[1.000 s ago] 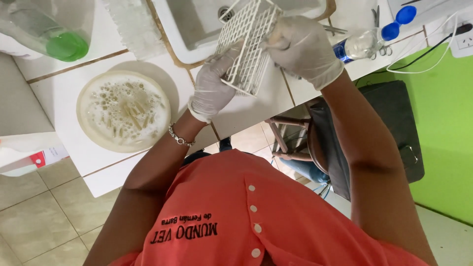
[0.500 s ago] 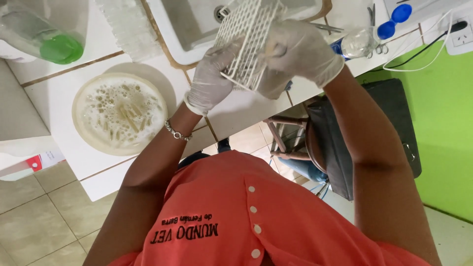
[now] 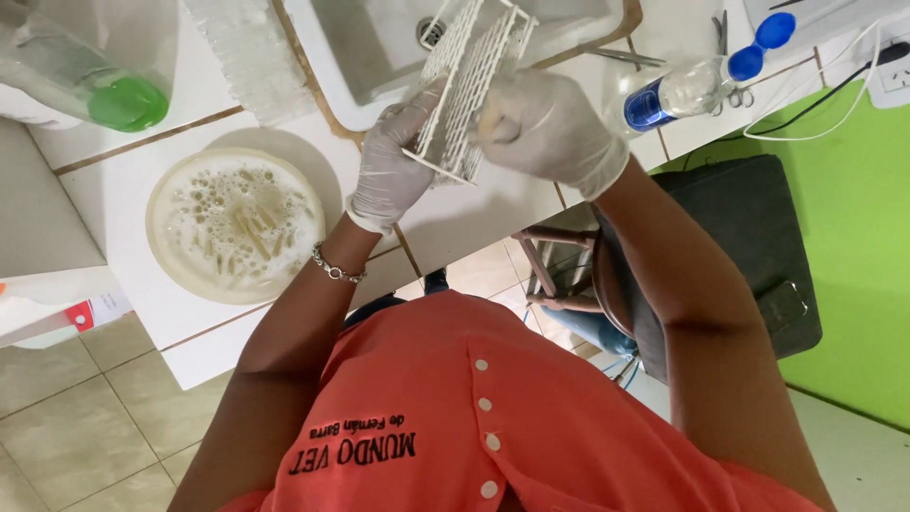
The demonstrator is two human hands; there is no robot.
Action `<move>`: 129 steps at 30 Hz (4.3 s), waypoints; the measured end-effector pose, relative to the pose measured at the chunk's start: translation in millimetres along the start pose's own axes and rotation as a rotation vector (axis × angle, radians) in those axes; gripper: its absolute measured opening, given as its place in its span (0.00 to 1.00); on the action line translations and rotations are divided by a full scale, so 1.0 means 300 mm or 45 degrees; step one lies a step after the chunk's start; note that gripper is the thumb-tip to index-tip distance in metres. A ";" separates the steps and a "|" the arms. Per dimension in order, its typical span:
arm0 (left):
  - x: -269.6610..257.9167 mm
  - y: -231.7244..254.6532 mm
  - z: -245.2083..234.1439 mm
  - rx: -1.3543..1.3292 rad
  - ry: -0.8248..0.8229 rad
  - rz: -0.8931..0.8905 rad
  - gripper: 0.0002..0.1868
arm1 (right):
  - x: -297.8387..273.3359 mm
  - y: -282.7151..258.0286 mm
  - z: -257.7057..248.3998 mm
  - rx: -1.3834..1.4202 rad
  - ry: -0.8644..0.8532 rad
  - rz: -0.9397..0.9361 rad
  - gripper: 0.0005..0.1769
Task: The person wipes a white plastic grid rack with a cloth over a sink. They rotate the rack to clean multiple sides and then place it back on the counter.
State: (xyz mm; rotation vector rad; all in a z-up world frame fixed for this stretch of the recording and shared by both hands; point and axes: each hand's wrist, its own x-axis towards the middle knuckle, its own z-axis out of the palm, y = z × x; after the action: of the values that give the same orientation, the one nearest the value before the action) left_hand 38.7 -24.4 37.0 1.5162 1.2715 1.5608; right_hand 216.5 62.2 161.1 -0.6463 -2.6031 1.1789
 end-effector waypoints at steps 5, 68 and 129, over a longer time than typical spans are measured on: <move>0.027 -0.006 -0.004 -0.136 -0.071 0.014 0.36 | -0.074 0.002 0.094 -0.327 0.147 -0.268 0.14; -0.065 0.003 -0.054 0.468 -0.268 0.329 0.44 | 0.028 0.295 -0.075 0.756 0.346 0.677 0.22; -0.128 0.011 0.240 0.527 -0.010 -0.530 0.25 | -0.285 1.139 0.583 -0.611 1.039 0.137 0.23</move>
State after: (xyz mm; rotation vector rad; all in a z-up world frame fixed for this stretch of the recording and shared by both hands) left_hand 115.2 -44.9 16.9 1.3666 1.8504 1.0669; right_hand 331.8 105.6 -212.2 -1.0833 -2.1159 0.1819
